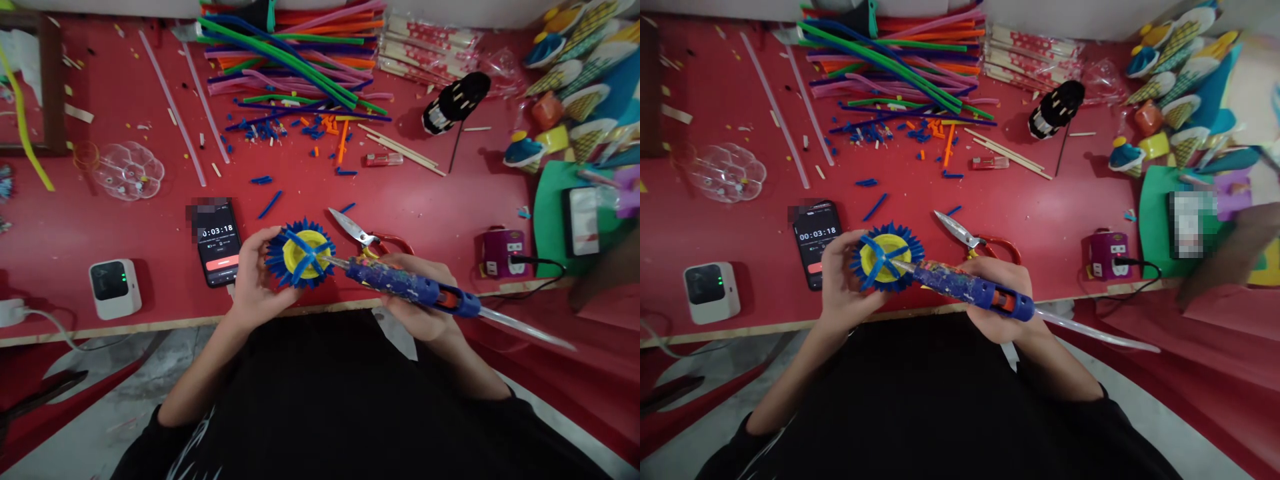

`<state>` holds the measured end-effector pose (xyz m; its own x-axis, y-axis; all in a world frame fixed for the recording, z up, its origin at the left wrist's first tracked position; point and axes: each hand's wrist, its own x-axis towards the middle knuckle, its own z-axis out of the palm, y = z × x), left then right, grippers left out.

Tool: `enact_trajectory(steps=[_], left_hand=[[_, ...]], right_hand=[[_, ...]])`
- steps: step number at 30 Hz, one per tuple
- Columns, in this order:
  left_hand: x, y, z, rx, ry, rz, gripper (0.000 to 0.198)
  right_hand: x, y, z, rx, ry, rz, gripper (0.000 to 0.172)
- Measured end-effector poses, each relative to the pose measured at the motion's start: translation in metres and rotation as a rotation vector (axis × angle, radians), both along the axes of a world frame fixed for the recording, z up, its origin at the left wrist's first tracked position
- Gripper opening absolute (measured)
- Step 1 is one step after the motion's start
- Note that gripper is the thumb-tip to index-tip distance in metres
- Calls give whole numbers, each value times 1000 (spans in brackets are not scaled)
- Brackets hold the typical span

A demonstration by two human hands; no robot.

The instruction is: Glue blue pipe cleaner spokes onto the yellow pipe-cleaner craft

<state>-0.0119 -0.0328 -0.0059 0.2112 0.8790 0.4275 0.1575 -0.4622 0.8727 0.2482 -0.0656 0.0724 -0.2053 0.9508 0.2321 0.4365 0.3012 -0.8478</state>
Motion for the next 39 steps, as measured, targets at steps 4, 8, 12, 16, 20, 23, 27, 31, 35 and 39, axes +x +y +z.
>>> enact_trajectory(steps=[4,8,12,16,20,23,27,31,35,39], left_hand=[[0,-4,1,-56,-18,-73,86],[-1,-7,-1,-104,-84,-94,82],[-1,-7,1,-151,-130,-190,79],[0,-6,5,-196,-152,-284,74],[1,-7,6,-239,-209,-337,73],[1,-9,5,-290,-248,-358,73],[-1,-11,4,-328,-261,-376,76],[-2,-10,4,-331,-269,-389,76],[-2,-9,7,-314,-252,-364,75],[-4,-9,9,-276,-174,-327,72]], right_hand=[[-2,1,1,0,-45,2,14],[-2,0,3,3,-49,7,12],[-2,0,4,-11,-34,7,11],[-1,0,6,-14,-39,28,12],[-1,-1,6,-5,-33,17,10],[-2,-1,5,8,-28,15,9],[-1,-1,5,8,-43,8,7],[1,-2,5,0,-55,8,6],[2,-3,2,9,-48,1,11],[6,-5,-2,9,-64,-5,12]])
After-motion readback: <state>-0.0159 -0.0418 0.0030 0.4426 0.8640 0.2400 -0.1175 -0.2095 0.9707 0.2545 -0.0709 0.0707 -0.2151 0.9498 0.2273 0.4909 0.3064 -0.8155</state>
